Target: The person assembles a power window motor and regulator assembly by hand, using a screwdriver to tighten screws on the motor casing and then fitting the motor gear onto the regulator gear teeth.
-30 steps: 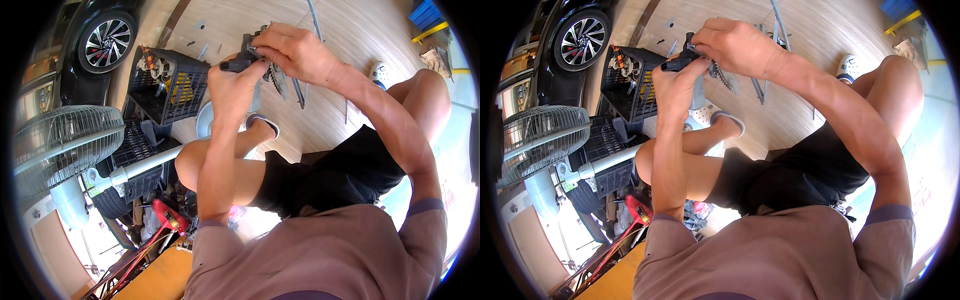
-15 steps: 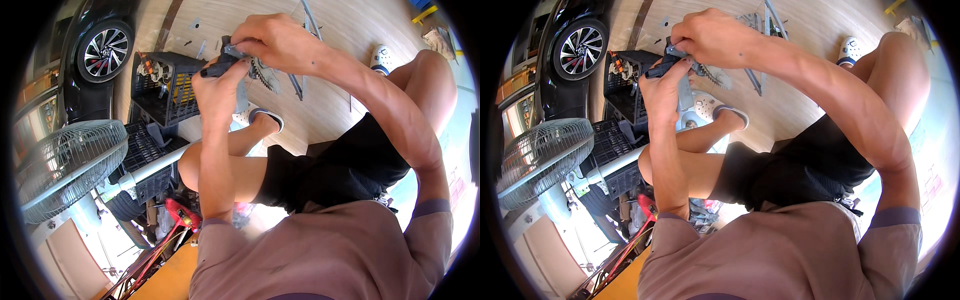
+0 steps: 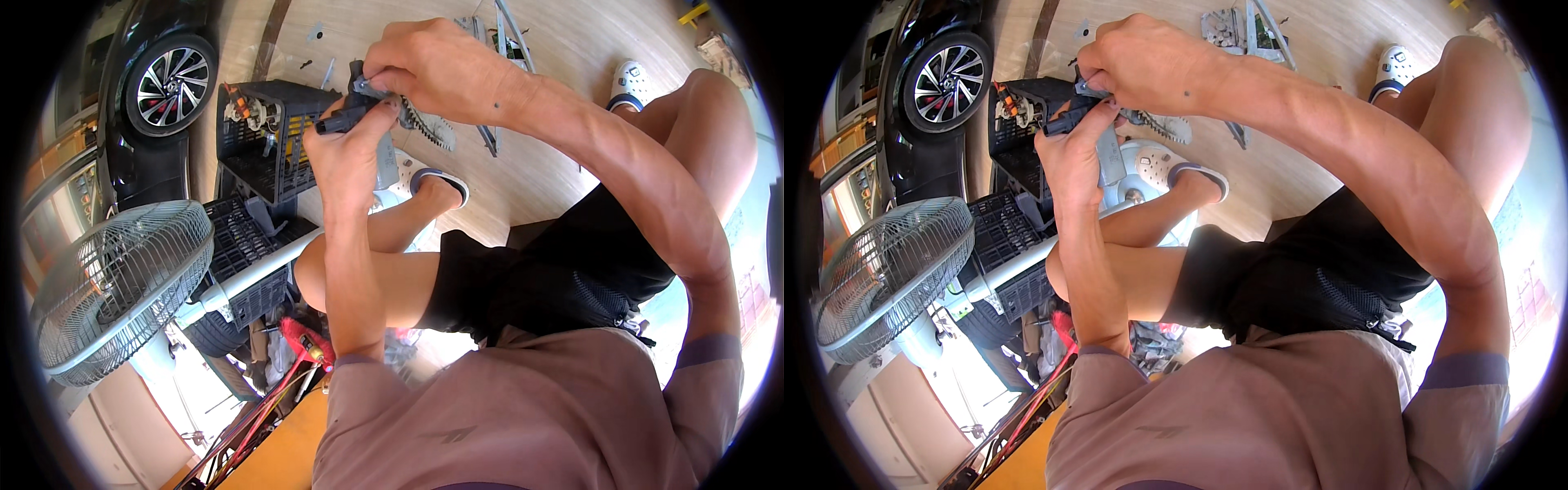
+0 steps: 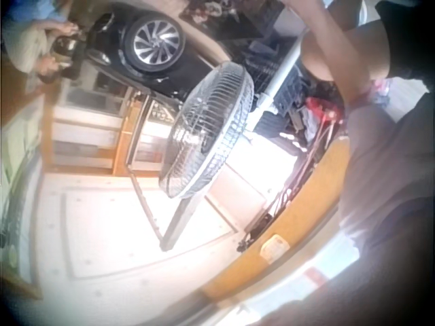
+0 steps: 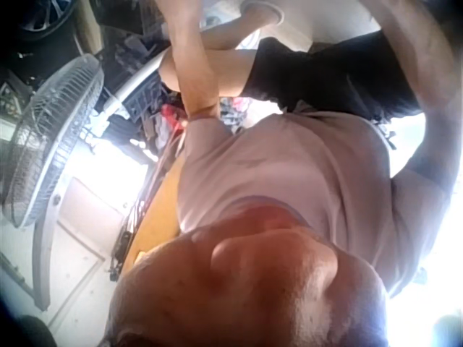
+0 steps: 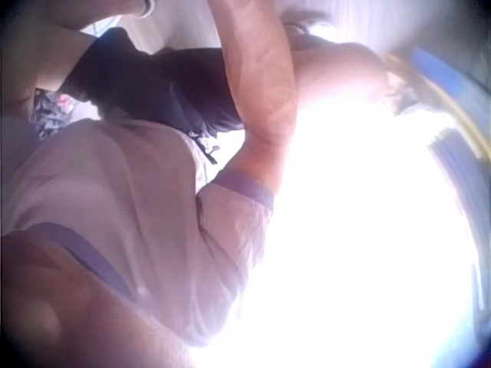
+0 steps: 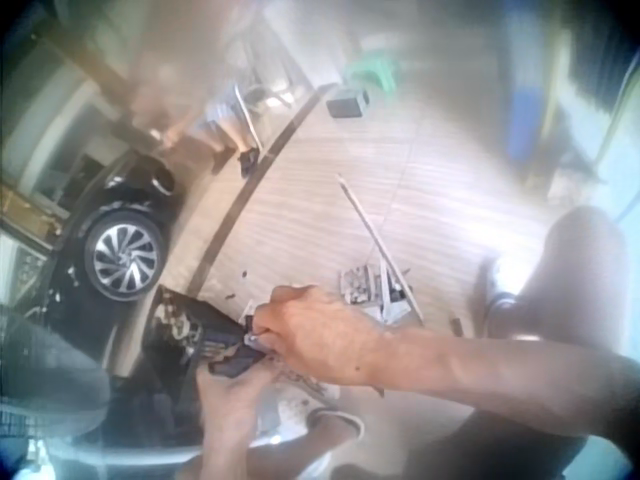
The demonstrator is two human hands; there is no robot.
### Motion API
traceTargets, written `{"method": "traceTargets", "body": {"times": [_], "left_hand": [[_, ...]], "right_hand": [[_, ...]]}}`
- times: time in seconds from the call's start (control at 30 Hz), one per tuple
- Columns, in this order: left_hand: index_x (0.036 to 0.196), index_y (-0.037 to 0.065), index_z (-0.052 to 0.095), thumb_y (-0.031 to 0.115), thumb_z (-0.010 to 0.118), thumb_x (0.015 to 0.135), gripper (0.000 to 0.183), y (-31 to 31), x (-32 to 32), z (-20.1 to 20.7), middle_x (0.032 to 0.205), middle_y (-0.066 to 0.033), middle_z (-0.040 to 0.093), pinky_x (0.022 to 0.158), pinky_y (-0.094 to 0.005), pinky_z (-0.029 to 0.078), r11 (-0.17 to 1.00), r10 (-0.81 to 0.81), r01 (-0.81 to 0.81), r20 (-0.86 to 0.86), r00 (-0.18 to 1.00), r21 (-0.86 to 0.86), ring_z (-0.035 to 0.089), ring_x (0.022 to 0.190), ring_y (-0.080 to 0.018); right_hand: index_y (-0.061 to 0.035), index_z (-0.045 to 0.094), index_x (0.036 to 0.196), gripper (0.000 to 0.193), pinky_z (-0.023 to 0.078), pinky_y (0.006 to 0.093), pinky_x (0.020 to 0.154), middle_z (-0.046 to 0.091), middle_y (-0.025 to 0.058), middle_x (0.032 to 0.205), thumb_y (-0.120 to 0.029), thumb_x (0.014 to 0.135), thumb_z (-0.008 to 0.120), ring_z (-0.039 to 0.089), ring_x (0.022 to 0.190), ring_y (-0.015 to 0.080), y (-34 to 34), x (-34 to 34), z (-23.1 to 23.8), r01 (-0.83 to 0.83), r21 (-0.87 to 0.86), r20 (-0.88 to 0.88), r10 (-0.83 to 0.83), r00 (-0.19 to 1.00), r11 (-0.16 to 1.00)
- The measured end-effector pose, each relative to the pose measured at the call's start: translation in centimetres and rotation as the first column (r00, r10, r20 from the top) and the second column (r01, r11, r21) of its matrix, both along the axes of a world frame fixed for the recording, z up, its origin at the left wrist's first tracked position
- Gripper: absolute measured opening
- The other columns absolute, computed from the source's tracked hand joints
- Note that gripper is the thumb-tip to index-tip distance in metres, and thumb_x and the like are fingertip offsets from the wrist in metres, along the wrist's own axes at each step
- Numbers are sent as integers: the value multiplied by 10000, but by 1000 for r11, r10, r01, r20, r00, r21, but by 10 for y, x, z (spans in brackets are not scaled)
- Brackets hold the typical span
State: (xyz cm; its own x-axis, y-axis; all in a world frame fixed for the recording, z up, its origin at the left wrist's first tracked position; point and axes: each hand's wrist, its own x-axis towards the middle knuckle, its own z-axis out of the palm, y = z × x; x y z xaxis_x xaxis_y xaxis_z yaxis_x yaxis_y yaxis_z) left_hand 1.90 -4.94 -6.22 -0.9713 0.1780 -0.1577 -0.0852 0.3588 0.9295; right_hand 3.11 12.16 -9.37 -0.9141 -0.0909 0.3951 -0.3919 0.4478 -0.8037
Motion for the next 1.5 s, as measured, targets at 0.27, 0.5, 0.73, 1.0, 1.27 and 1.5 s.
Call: {"method": "traceTargets", "body": {"times": [0.27, 0.5, 0.73, 1.0, 1.27, 1.5], "left_hand": [[855, -33, 717, 47, 742, 766, 122, 2, 1, 4, 763, -9, 666, 664, -232, 434, 999, -18, 18, -12, 1000, 27, 565, 708, -71], [872, -38, 722, 54, 743, 766, 142, 3, 0, 3, 771, 1, 669, 650, -224, 430, 1000, -20, 20, -13, 1000, 15, 561, 708, -62], [843, -34, 705, 56, 735, 767, 121, 2, 3, 4, 753, 17, 650, 622, -224, 425, 998, -57, 57, -15, 998, 21, 543, 686, -54], [822, -30, 693, 55, 733, 768, 108, 1, 2, -2, 732, 35, 632, 609, -232, 425, 995, -91, 93, -70, 993, 37, 523, 684, -41], [771, -32, 660, 69, 733, 782, 125, 8, 4, 3, 689, 57, 597, 590, -232, 410, 996, -81, 85, -77, 994, 42, 491, 663, -30], [736, -30, 631, 89, 741, 780, 168, 5, 3, 0, 638, 64, 543, 549, -238, 386, 996, -77, 80, -76, 994, 34, 449, 631, -32]], "right_hand": [[-31, 702, 979, 154, 528, 453, 830, 669, 184, 966, -127, 867, 660, 657, 953, 385, -2, 0, 1, -13, 11, -11, 13, 1000, 1000], [-26, 692, 939, 105, 516, 426, 737, 683, 149, 908, -96, 869, 657, 653, 828, 363, -3, 2, 3, 42, 0, -23, -42, 999, 999], [-26, 685, 939, 128, 541, 432, 715, 685, 145, 867, -125, 866, 649, 675, 796, 360, -2, 9, 7, 49, -58, 60, -45, 997, 997], [-44, 674, 913, 115, 549, 415, 707, 659, 115, 837, -97, 812, 683, 668, 814, 330, -4, 12, -5, 127, 36, -228, -115, 967, 991], [-44, 655, 903, 137, 564, 394, 673, 619, 85, 799, -90, 777, 685, 656, 779, 285, -6, 11, -13, 189, 144, -384, -121, 915, 971], [-43, 659, 928, 159, 565, 389, 651, 617, 73, 797, -124, 795, 688, 654, 771, 277, -7, 11, -13, 224, 176, -444, -125, 887, 959]]}}
